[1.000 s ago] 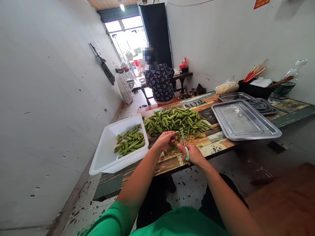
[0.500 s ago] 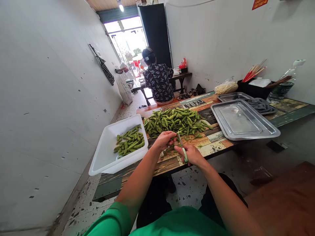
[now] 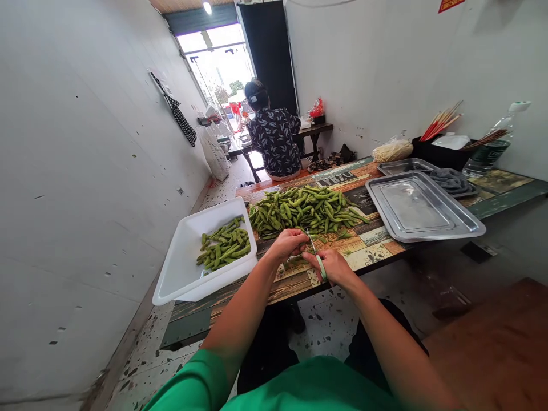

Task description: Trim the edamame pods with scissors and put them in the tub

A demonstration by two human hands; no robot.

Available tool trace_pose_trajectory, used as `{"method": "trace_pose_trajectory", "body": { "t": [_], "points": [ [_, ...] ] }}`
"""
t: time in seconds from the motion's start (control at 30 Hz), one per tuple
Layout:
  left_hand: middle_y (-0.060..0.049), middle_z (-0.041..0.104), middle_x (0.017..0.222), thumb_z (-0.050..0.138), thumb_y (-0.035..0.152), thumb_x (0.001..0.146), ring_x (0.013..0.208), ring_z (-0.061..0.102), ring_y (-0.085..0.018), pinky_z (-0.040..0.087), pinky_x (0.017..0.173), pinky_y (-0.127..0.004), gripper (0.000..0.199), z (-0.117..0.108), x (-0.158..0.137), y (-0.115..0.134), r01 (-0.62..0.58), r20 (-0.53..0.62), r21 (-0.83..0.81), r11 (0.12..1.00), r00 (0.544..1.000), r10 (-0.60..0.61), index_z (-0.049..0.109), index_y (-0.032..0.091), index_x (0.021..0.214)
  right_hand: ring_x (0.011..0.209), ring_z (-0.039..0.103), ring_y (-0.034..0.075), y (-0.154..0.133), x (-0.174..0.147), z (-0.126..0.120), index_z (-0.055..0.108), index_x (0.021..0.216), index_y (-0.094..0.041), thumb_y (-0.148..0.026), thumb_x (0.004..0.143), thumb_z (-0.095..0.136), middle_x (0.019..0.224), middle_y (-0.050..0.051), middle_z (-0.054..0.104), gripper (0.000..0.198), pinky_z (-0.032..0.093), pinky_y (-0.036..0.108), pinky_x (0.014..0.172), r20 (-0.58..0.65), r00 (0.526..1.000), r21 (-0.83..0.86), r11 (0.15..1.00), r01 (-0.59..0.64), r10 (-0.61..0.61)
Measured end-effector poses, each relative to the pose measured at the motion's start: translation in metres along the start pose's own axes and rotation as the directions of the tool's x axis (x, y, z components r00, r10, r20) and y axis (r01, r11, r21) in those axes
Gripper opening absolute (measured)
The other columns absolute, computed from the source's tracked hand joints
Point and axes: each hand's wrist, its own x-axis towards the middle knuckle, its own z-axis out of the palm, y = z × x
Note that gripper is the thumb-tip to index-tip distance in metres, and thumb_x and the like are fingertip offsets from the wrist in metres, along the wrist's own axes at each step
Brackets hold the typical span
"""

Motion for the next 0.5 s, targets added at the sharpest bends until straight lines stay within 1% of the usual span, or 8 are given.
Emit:
{"method": "trace_pose_trajectory", "body": {
  "t": [0.07,0.13,0.2,0.27,0.33,0.4,0.5],
  "points": [
    [0.004,0.046,0.042,0.061,0.020,0.073,0.031,0.025,-0.002,0.013,0.036,-0.020,0.023,0.000,0.000,0.001,0.040,0.003,0.003,0.999,0.999,-0.040,0.047,0.016,0.054,0.027,0.038,0.008,0.003,0.001,0.000,0.046,0.052,-0.019,-0.065,0.076,0.056,0.037,-0.002,0.050,0.053,0.029,0.020,0.027,-0.027,0.999,0.010,1.000,0.022,-0.022],
    [0.004,0.045,0.042,0.061,0.021,0.073,0.032,0.025,-0.002,0.013,0.036,-0.021,0.021,-0.001,0.001,0.000,0.056,-0.011,-0.009,0.998,0.998,-0.056,0.051,0.015,0.056,0.027,0.038,0.008,0.006,0.003,0.000,0.047,0.053,-0.019,-0.064,0.076,0.058,0.036,-0.003,0.048,0.052,0.028,0.020,0.027,-0.034,0.999,0.048,0.998,0.034,-0.033],
    [0.005,0.044,0.043,0.064,0.022,0.072,0.033,0.026,-0.002,0.013,0.037,-0.021,0.016,-0.002,0.002,-0.001,0.028,-0.048,-0.058,0.998,0.998,-0.030,0.056,0.013,0.061,0.026,0.037,0.008,0.008,0.003,0.000,0.052,0.059,-0.018,-0.065,0.075,0.058,0.038,-0.003,0.051,0.050,0.027,0.020,0.025,-0.025,1.000,0.103,0.995,0.008,-0.006],
    [0.007,0.043,0.045,0.069,0.023,0.071,0.035,0.029,-0.002,0.017,0.038,-0.020,0.014,-0.003,0.004,-0.002,-0.022,-0.083,-0.146,0.989,0.997,0.010,0.061,0.012,0.068,0.025,0.038,0.008,0.009,0.004,0.000,0.055,0.066,-0.017,-0.068,0.075,0.055,0.040,-0.003,0.053,0.051,0.029,0.021,0.025,-0.022,0.999,0.161,0.987,-0.022,0.026],
    [0.006,0.047,0.048,0.071,0.023,0.069,0.038,0.036,-0.003,0.023,0.040,-0.019,0.016,-0.003,0.005,-0.003,-0.050,-0.079,-0.236,0.970,0.996,0.032,0.062,0.011,0.074,0.027,0.042,0.010,0.009,0.005,0.000,0.056,0.071,-0.017,-0.070,0.076,0.052,0.042,-0.002,0.055,0.054,0.033,0.021,0.026,-0.012,0.999,0.197,0.980,-0.033,0.036],
    [0.003,0.055,0.054,0.072,0.021,0.069,0.043,0.048,-0.005,0.031,0.044,-0.018,0.017,-0.002,0.005,-0.002,-0.049,-0.075,-0.304,0.951,0.997,0.027,0.060,0.011,0.077,0.029,0.044,0.010,0.010,0.006,0.001,0.056,0.074,-0.016,-0.072,0.076,0.050,0.043,-0.001,0.057,0.056,0.035,0.021,0.026,-0.001,0.999,0.210,0.977,-0.031,0.032],
    [-0.002,0.063,0.061,0.069,0.015,0.071,0.053,0.060,-0.010,0.040,0.049,-0.018,0.017,0.001,0.003,0.000,-0.060,-0.124,-0.344,0.937,0.992,0.018,0.054,0.012,0.078,0.029,0.044,0.009,0.013,0.007,0.002,0.056,0.075,-0.016,-0.072,0.077,0.050,0.045,-0.002,0.057,0.056,0.035,0.020,0.026,-0.007,1.000,0.206,0.979,-0.014,0.016]
  ]
}}
